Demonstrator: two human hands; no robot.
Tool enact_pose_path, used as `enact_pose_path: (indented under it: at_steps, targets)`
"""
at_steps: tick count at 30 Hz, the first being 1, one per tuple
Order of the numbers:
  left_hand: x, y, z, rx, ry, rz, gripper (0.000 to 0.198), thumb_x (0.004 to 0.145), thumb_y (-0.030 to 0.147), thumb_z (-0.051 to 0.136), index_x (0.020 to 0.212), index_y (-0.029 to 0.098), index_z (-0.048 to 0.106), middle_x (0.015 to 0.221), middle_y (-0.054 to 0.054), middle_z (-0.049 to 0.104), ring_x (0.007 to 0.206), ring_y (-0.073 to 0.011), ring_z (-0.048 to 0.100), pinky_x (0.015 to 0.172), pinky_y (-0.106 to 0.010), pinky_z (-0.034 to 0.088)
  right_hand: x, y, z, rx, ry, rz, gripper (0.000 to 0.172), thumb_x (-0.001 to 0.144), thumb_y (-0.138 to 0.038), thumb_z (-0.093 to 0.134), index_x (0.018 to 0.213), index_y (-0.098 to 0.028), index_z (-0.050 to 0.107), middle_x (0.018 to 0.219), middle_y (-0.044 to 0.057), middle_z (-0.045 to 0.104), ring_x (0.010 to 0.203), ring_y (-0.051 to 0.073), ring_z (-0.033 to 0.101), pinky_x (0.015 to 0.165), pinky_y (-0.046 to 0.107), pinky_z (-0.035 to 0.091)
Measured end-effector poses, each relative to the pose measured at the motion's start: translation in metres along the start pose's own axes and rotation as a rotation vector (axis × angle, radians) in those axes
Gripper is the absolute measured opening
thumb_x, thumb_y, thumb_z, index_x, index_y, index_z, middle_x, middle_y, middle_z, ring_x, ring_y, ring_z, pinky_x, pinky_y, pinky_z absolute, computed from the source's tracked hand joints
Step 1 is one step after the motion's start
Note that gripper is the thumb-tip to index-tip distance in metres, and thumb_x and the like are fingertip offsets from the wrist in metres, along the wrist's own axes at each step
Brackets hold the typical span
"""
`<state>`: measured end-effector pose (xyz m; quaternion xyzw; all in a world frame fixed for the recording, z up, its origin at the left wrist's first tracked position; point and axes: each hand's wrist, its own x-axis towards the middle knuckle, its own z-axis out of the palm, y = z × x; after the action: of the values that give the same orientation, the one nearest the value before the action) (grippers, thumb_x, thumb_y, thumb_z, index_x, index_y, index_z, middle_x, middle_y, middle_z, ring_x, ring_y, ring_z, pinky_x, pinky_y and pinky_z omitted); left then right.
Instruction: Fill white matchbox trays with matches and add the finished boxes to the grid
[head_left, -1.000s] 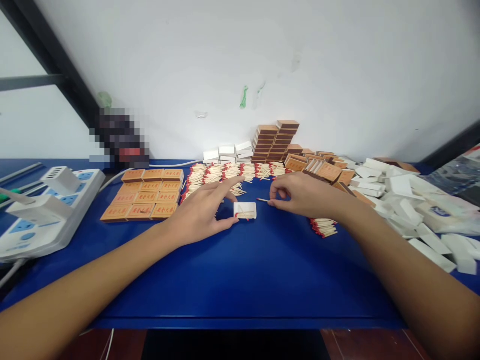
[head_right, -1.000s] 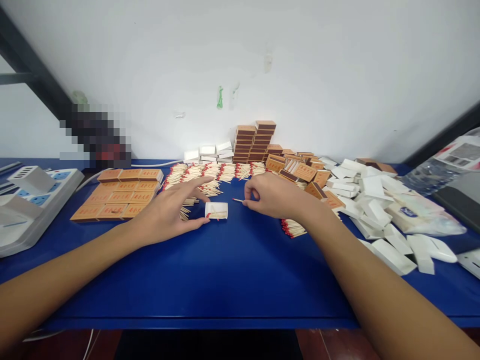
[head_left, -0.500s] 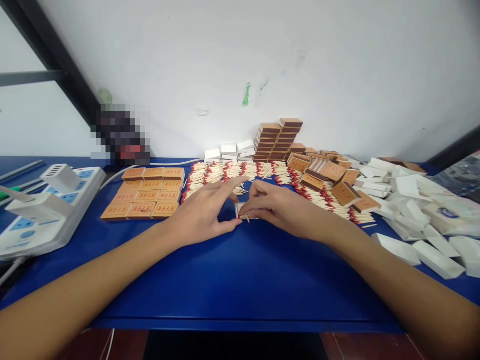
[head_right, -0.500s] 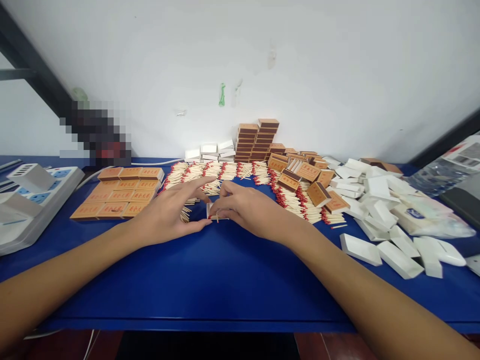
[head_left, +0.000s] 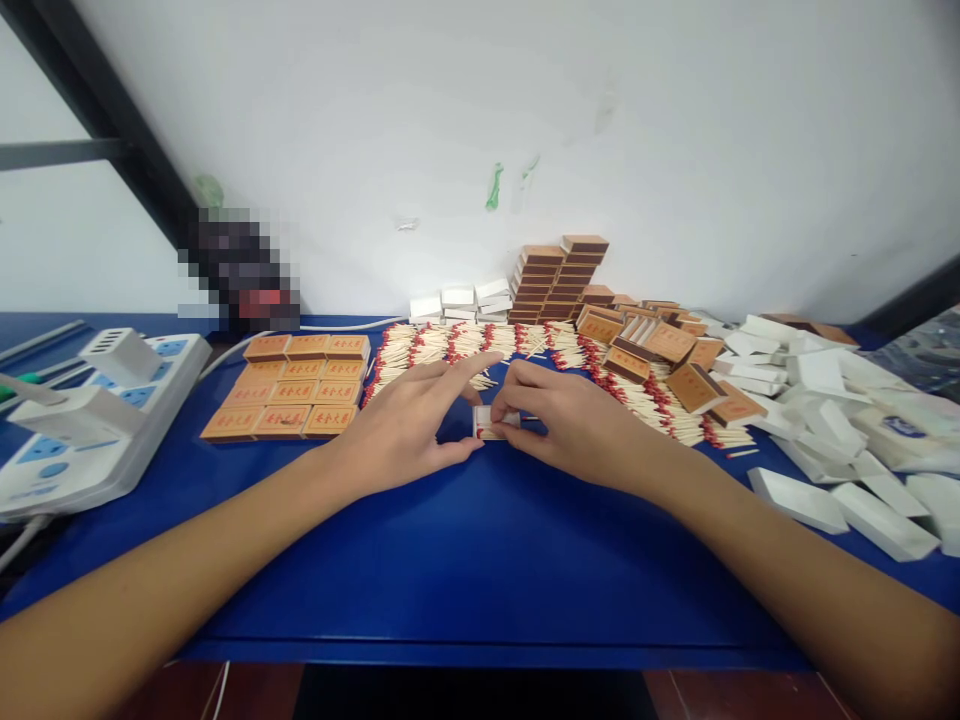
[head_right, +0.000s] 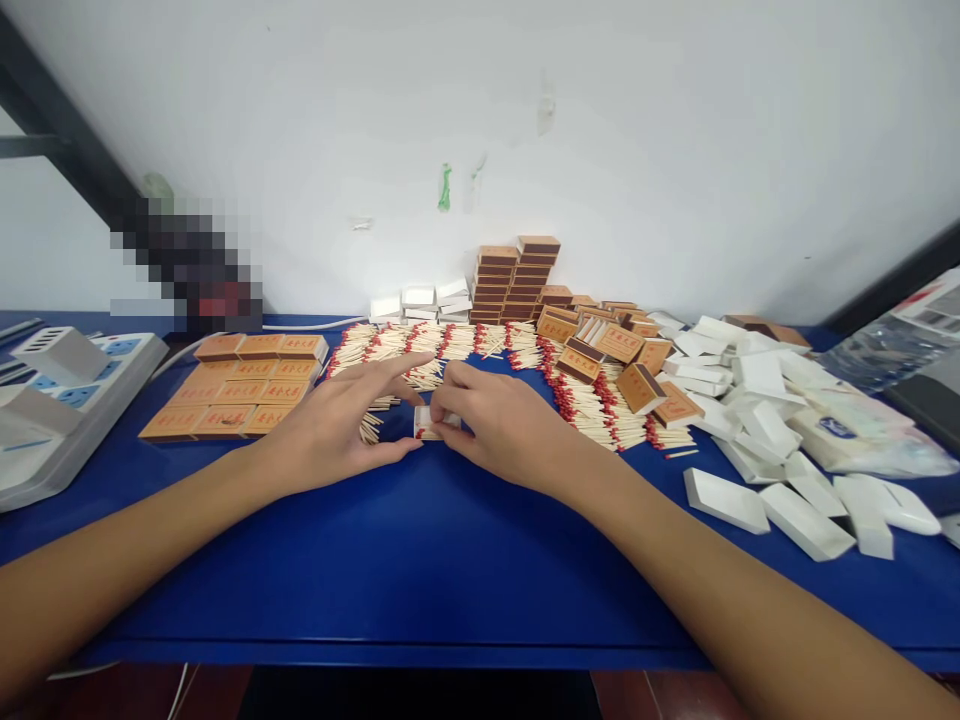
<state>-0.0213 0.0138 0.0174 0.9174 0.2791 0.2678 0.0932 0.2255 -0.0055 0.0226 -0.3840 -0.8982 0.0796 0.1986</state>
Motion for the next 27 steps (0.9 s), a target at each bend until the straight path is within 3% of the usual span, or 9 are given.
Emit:
enact_pose_path:
  at_steps: [4,7,12,15,21,27]
  targets:
    - [0.0,-0.002,0.0,-0.005,-0.004,-0.005,0.088,0.091,0.02,0.078,0.164,0.033,0.031,0.118,-0.001,0.076,0.121,-0.0262,0.068,0.108,-0.043,0.052,0.001,0.0,-0.003,-0.013,0.033,0.013,0.009,0.1,-0.022,0.06,0.103,-0.02,0.069,0.108,0.009,0.067,0.085,0.019,0.064,0.073,0.032,0.046]
    - [-0.001,-0.003,0.001,0.001,-0.007,-0.021,0.084,0.092,0.023,0.077,0.163,0.03,0.032,0.116,-0.002,0.076,0.12,-0.0254,0.068,0.107,-0.042,0.052,0.002,0.012,-0.017,-0.037,0.045,0.064,0.008,0.097,-0.021,0.061,0.096,-0.021,0.069,0.094,0.007,0.068,0.081,0.019,0.062,0.072,0.032,0.044]
    - [-0.001,-0.004,0.002,0.022,-0.025,-0.056,0.077,0.094,0.029,0.075,0.16,0.027,0.036,0.115,-0.003,0.077,0.12,-0.0265,0.069,0.103,-0.043,0.054,-0.002,0.043,-0.042,-0.022,-0.229,0.291,0.021,0.088,-0.045,0.076,0.087,-0.024,0.074,0.083,0.004,0.069,0.072,0.02,0.06,0.062,0.032,0.04]
    - [-0.001,-0.004,0.002,0.028,-0.032,-0.058,0.075,0.095,0.031,0.073,0.16,0.025,0.037,0.116,-0.004,0.077,0.12,-0.0272,0.069,0.104,-0.043,0.054,-0.004,0.051,-0.039,0.048,-0.34,0.373,0.019,0.092,-0.043,0.071,0.089,-0.024,0.074,0.081,0.004,0.07,0.068,0.019,0.06,0.059,0.032,0.04]
    - [-0.002,-0.003,0.001,-0.001,-0.078,-0.069,0.076,0.095,0.032,0.073,0.162,0.029,0.036,0.118,-0.003,0.077,0.122,-0.0276,0.068,0.109,-0.046,0.052,0.004,0.058,-0.017,-0.04,-0.182,0.337,0.021,0.101,-0.037,0.058,0.091,-0.021,0.069,0.091,0.008,0.072,0.08,0.021,0.063,0.068,0.032,0.043]
    - [-0.003,-0.003,0.002,-0.023,-0.102,-0.076,0.076,0.095,0.034,0.073,0.162,0.03,0.037,0.119,-0.002,0.076,0.126,-0.0268,0.066,0.112,-0.047,0.05,0.009,0.084,-0.018,-0.221,-0.077,0.406,0.016,0.1,-0.029,0.061,0.089,-0.02,0.067,0.099,0.011,0.073,0.085,0.023,0.064,0.072,0.033,0.042]
